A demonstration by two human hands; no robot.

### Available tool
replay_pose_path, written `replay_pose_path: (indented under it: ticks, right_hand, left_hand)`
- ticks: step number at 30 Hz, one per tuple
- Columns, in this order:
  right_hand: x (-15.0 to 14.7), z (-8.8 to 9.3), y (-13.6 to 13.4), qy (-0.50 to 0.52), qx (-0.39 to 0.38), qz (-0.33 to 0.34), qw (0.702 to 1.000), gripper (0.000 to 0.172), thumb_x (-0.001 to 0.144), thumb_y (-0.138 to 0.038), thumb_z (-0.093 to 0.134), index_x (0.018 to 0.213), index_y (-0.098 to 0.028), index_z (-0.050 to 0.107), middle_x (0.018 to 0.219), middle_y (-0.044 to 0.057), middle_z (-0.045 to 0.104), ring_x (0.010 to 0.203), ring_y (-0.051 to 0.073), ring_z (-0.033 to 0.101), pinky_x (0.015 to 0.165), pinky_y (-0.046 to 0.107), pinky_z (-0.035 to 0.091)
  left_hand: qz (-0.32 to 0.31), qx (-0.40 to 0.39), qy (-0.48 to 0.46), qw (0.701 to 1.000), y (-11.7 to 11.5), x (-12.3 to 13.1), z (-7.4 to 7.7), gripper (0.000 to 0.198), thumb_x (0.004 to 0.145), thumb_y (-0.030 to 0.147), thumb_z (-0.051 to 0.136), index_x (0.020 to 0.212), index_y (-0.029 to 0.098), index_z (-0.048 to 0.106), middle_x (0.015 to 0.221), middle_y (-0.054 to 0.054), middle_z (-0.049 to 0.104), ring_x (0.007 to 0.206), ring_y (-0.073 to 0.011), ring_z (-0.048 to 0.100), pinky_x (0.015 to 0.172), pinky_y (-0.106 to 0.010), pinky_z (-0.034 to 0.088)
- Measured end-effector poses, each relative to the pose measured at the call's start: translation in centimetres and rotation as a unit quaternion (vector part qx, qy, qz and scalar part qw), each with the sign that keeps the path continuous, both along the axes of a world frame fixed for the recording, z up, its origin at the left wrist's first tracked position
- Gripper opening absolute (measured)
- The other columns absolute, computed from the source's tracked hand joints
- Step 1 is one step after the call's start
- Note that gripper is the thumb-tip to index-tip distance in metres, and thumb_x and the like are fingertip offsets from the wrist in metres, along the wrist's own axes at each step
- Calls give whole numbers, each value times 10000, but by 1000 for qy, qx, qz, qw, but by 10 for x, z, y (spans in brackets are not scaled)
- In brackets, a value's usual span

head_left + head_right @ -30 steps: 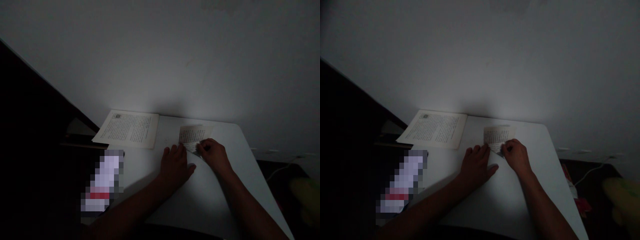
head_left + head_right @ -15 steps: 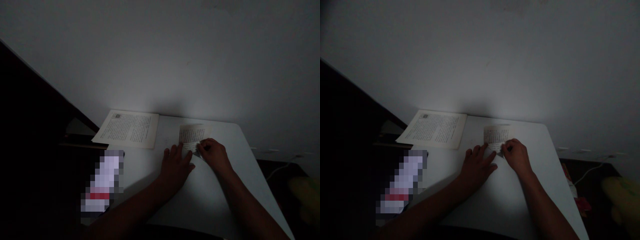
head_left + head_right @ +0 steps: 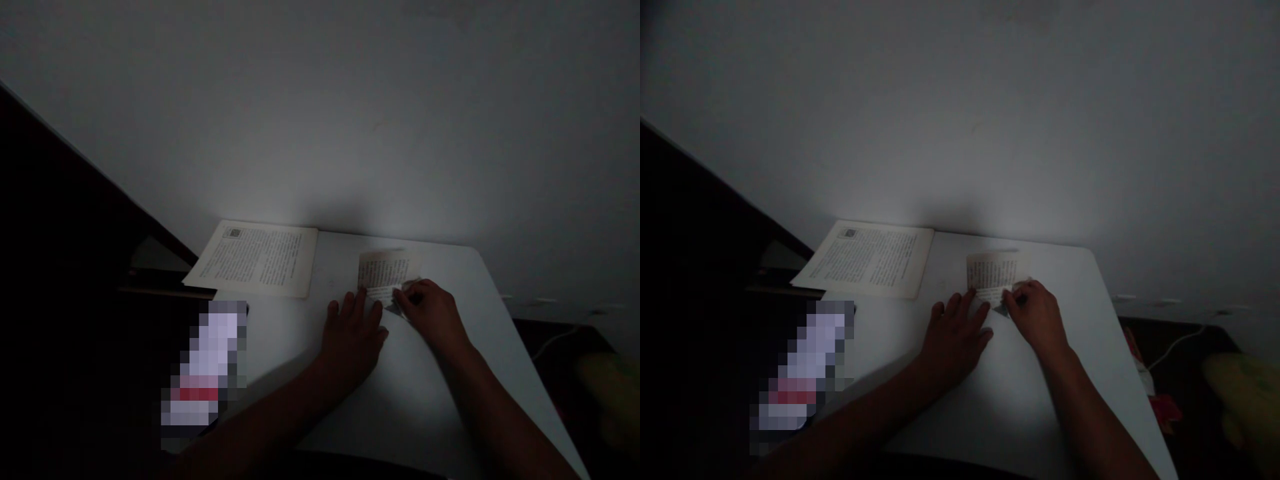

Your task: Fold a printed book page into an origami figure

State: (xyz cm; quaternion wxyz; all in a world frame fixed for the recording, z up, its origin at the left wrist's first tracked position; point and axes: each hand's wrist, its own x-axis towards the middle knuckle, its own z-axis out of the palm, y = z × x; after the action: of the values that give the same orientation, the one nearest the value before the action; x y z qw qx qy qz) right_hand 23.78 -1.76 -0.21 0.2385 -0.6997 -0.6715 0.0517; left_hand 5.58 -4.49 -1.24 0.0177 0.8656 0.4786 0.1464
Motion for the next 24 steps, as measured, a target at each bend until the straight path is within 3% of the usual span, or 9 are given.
replay_pose_path:
  ticks: [8,15,24]
  right_hand:
    - [1,-3,-2,36,7,-8,999,283,788,-391,568,591,-190,598,670,25,584,610,161,573,621,302,432]
    - [1,-3,-2,41,16,-7,999,296,795,-398,562,589,-189,598,675,32,591,609,162,575,637,309,445]
    - [1,-4,-1,47,14,-3,999,282,787,-381,571,579,-192,602,679,33,597,613,161,574,640,310,453]
  left_hand:
    - [8,1,4,1000,0,1,0,438,898,441,412,1276,225,456,1428,-102,396,1245,-308,379,943,-522,328]
    - [-17,9,-10,1000,0,1,-1,431,928,409,353,1286,191,457,1348,-71,500,1233,-283,391,982,-536,277]
    - [-28,18,4,999,1,-1,2,347,931,366,365,1232,257,498,1357,-47,489,1246,-281,383,981,-544,254]
